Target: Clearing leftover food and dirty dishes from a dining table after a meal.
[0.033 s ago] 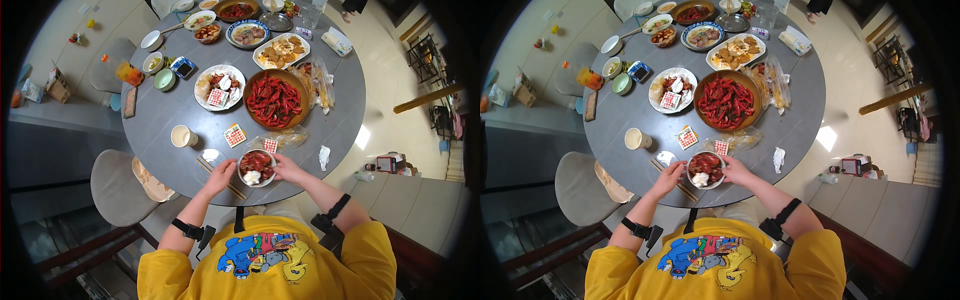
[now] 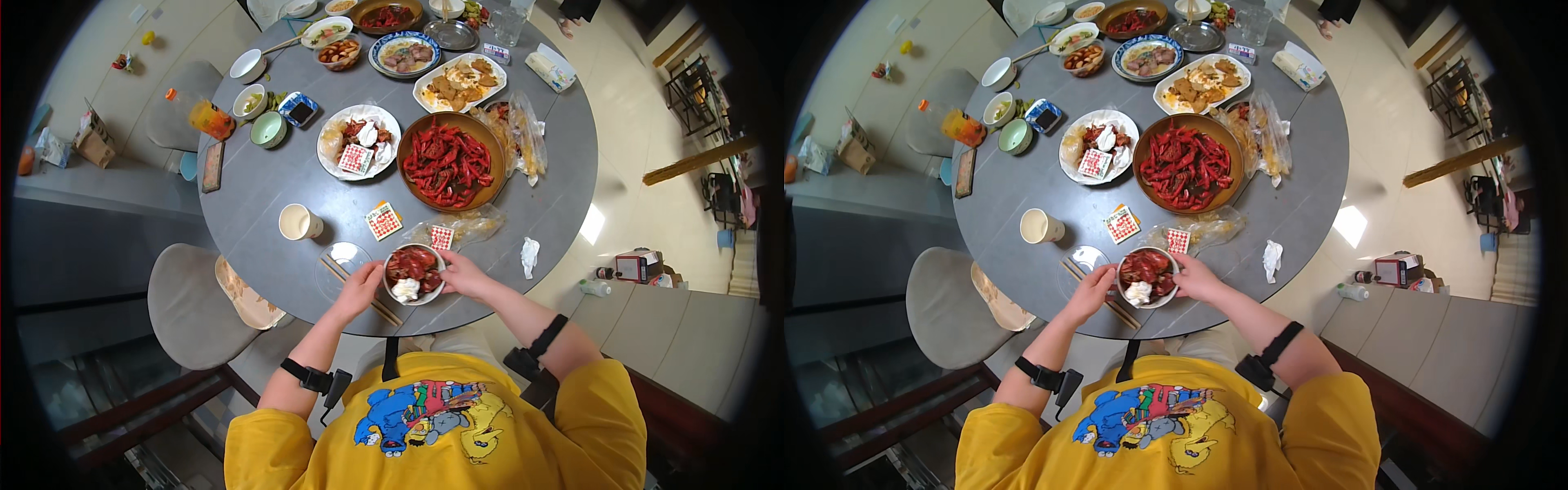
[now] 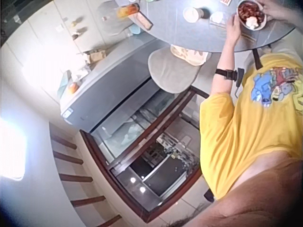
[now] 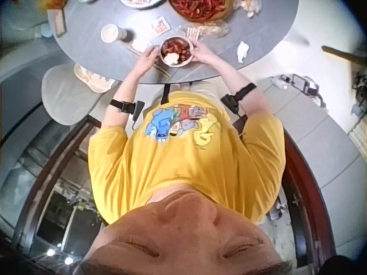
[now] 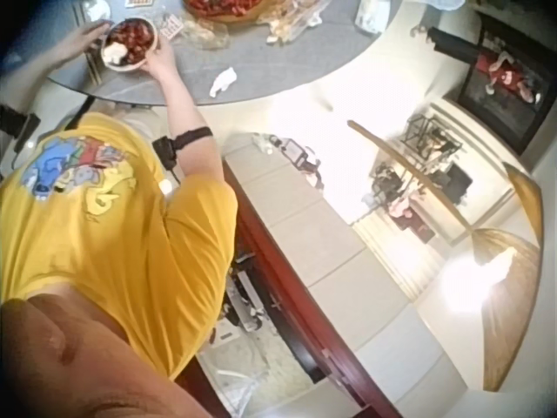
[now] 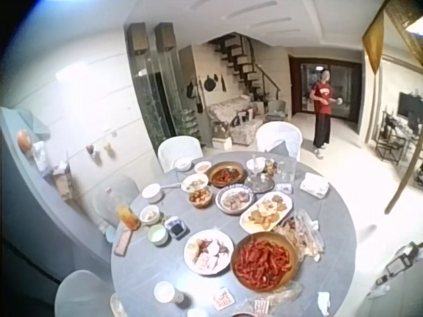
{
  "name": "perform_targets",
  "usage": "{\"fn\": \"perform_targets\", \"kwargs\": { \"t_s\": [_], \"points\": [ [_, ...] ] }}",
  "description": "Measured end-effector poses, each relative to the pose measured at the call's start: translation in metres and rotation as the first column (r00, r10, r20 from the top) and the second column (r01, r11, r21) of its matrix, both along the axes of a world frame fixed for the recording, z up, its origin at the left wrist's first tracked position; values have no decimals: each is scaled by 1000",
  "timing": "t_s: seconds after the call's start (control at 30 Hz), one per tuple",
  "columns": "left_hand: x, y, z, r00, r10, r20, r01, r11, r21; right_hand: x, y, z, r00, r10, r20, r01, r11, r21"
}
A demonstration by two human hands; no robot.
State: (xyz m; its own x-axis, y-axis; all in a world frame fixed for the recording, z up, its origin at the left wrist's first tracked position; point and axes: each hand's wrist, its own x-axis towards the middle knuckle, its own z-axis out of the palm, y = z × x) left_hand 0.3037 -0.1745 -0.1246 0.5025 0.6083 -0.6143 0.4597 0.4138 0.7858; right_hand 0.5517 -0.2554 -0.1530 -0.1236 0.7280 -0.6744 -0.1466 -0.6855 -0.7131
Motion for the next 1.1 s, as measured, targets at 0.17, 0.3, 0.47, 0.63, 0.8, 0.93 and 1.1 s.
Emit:
{"fn": "perform_targets", "kwargs": {
  "t_s": [0.17,0.3,0.47,0.63,0.8,0.93,1.1],
  "points": [
    [-16,-6,-18,975,223,-13,-223,972,-79,-28,23,2,989,131,64,-129,991,-39],
    [-13,-1,-17,958,286,-34,-288,953,-94,-28,22,-7,999,41,-36,-41,999,-19],
    [-12,8,-13,959,255,-126,-200,920,337,-1,4,26,978,23,209,-23,1000,1],
    [37,28,34,991,95,-97,-2,725,689,76,-50,31,388,-348,854,-7,925,380],
    [104,33,37,972,-133,-192,233,571,787,130,-72,-19,238,-416,878,129,909,396],
    [141,27,31,914,-113,-389,381,567,731,159,-60,-29,361,-324,874,92,945,313],
    [167,15,14,731,-2,-682,545,603,583,237,-27,-24,277,-501,820,36,858,512]
  ]
}}
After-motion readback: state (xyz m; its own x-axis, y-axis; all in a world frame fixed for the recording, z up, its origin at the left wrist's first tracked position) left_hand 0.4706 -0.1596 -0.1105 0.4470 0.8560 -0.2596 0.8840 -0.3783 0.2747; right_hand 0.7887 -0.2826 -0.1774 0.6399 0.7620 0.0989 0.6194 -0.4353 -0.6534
